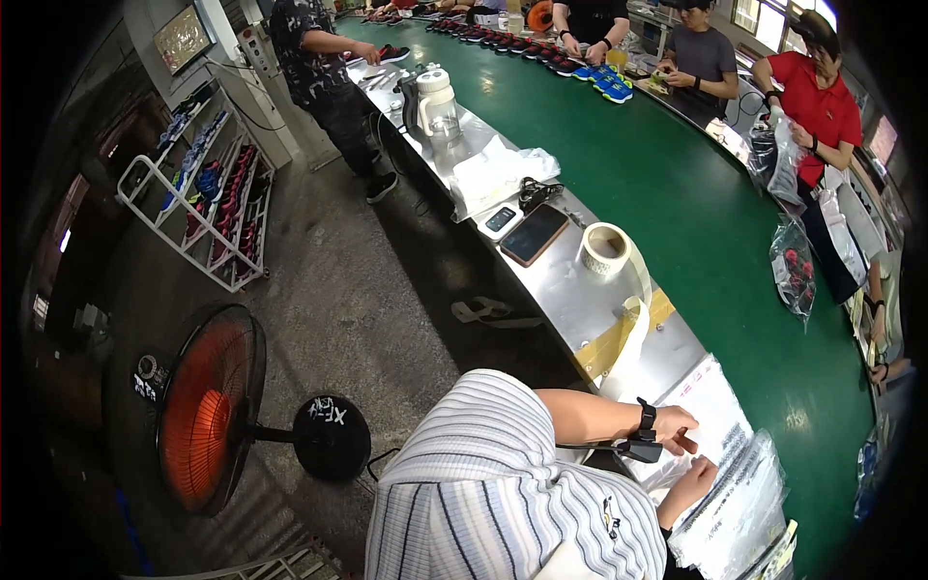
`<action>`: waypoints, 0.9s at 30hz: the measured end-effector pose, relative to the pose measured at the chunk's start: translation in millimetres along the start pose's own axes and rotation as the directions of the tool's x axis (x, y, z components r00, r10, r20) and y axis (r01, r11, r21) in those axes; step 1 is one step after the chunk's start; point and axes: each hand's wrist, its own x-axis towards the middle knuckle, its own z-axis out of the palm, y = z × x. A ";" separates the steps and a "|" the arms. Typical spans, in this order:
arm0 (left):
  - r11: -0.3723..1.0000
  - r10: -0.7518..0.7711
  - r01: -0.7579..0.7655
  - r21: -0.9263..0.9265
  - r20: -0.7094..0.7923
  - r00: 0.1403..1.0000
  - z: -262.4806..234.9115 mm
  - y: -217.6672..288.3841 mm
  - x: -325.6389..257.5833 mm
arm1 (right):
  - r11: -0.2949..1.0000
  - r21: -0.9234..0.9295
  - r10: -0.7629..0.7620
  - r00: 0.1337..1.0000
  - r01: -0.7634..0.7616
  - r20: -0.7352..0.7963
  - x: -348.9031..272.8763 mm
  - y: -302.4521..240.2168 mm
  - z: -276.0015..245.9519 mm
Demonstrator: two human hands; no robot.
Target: Peeling labels from a roll and sticking them onto plastic packaging bags.
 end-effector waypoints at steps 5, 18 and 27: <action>0.874 0.092 0.008 0.486 -0.183 0.979 28.7 6.3 5.7 | 0.969 0.058 -0.228 0.962 0.238 -0.149 -9.3 -32.3 -12.5; 0.988 -0.065 0.067 0.141 -0.016 0.998 50.1 42.2 -71.4 | 0.906 -0.227 -0.347 0.934 0.357 0.083 -36.7 -38.9 -22.4; 0.955 0.169 -0.126 0.268 -0.144 0.975 -9.4 22.4 -102.8 | 0.861 0.495 0.384 0.784 -0.113 -0.488 16.5 32.3 -143.1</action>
